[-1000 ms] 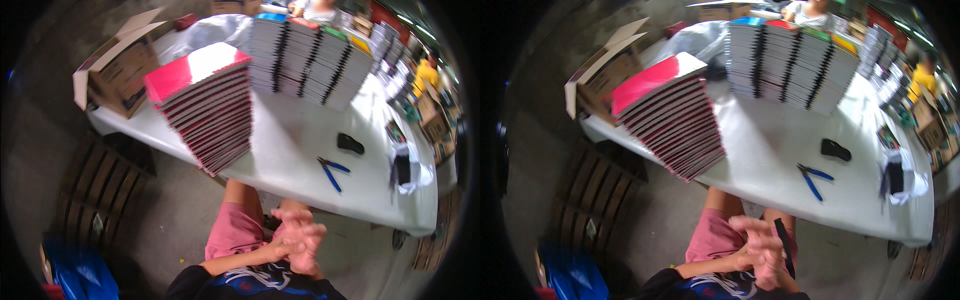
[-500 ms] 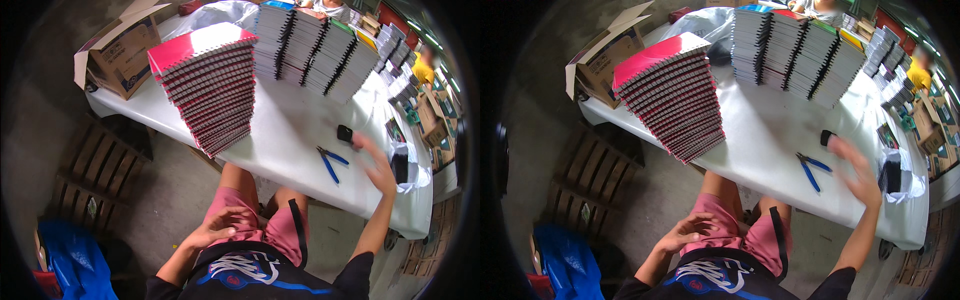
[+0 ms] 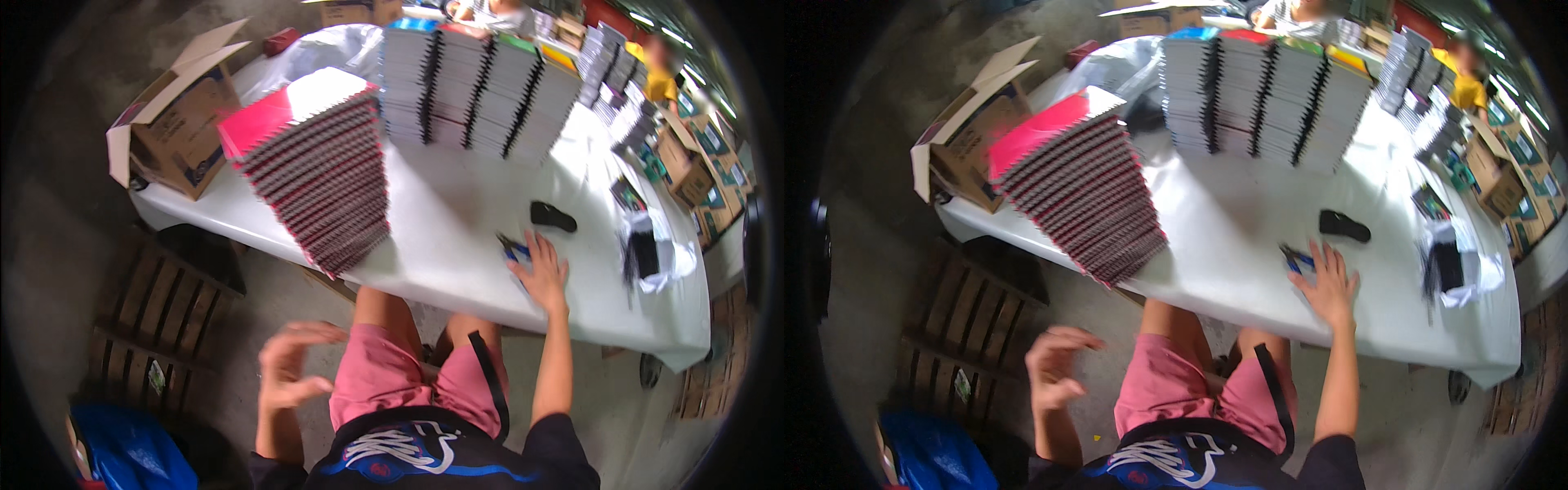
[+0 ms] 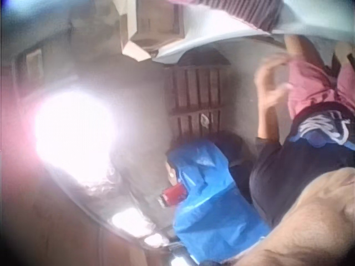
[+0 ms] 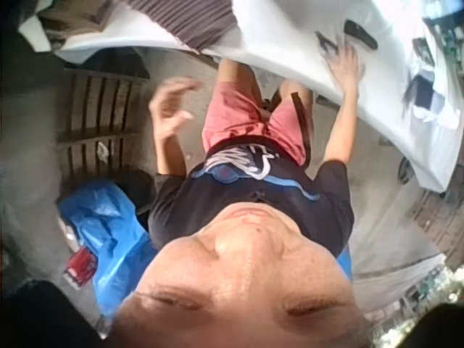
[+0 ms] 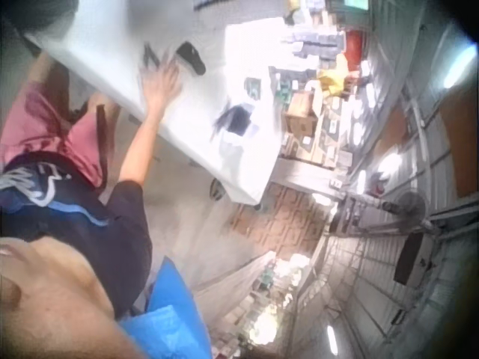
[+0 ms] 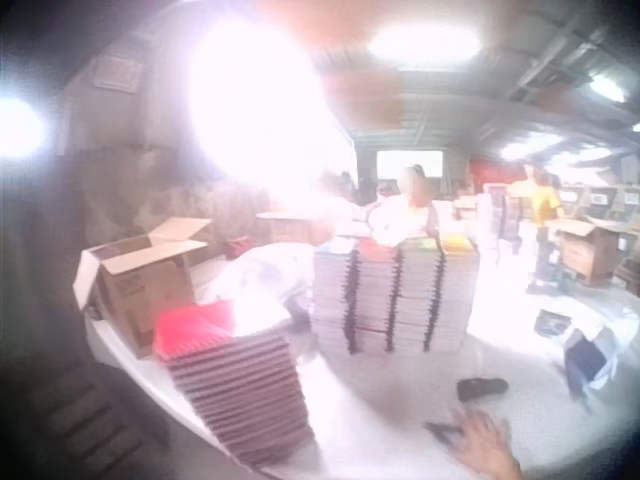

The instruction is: The person uses pliers to trim the spiral binding edges of a stack of pink notebooks. They repeatedly reposition the stack and cut along the binding, then place the trimmed notebooks back on the table.

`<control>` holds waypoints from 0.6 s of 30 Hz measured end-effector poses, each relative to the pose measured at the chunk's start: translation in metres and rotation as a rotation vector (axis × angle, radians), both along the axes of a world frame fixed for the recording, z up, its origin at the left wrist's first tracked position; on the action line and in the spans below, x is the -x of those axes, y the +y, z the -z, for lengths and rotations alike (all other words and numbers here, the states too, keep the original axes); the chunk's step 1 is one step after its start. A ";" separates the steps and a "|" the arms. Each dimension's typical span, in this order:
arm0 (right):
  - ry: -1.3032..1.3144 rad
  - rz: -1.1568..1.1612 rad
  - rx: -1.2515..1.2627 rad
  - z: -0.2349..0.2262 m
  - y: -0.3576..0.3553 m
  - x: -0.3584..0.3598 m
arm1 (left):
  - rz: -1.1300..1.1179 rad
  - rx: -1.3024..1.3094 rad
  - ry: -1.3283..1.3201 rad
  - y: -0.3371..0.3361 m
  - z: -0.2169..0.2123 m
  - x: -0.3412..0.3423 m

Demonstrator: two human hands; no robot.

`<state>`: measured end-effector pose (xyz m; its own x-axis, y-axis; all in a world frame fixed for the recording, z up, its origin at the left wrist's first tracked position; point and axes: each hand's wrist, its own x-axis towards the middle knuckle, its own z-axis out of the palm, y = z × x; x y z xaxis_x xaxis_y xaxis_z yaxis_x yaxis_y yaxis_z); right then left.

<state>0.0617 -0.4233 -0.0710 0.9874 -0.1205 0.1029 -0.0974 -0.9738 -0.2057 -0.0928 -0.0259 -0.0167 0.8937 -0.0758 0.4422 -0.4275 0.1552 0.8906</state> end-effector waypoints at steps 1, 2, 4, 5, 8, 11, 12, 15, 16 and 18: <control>0.027 -0.015 0.007 -0.003 0.014 0.001 | -0.178 -0.073 -0.197 0.022 -0.005 -0.004; 0.071 -0.003 0.033 -0.006 0.022 0.013 | -0.361 -0.190 -0.344 0.031 -0.023 -0.017; 0.136 -0.008 0.066 -0.010 0.040 0.029 | -0.635 -0.363 -0.551 0.050 -0.046 -0.038; 0.177 0.017 0.072 -0.016 0.045 0.036 | -0.693 -0.411 -0.606 0.057 -0.059 -0.050; 0.066 0.040 0.041 0.005 0.048 0.051 | -0.790 -0.549 -0.747 0.068 -0.088 -0.092; -0.105 -0.026 0.008 0.027 0.039 0.049 | -0.754 -0.656 -0.819 0.071 -0.112 -0.126; -0.152 -0.060 0.004 0.028 0.042 0.047 | -0.755 -0.699 -0.864 0.074 -0.115 -0.136; -0.420 -0.136 -0.504 0.015 0.067 0.037 | -0.721 -0.751 -0.926 0.075 -0.120 -0.155; -0.481 -0.198 -0.527 0.002 0.080 0.033 | -0.684 -0.738 -0.897 0.073 -0.121 -0.159; -0.588 -0.331 -0.578 -0.042 0.123 0.037 | -0.632 -0.690 -0.820 0.076 -0.111 -0.168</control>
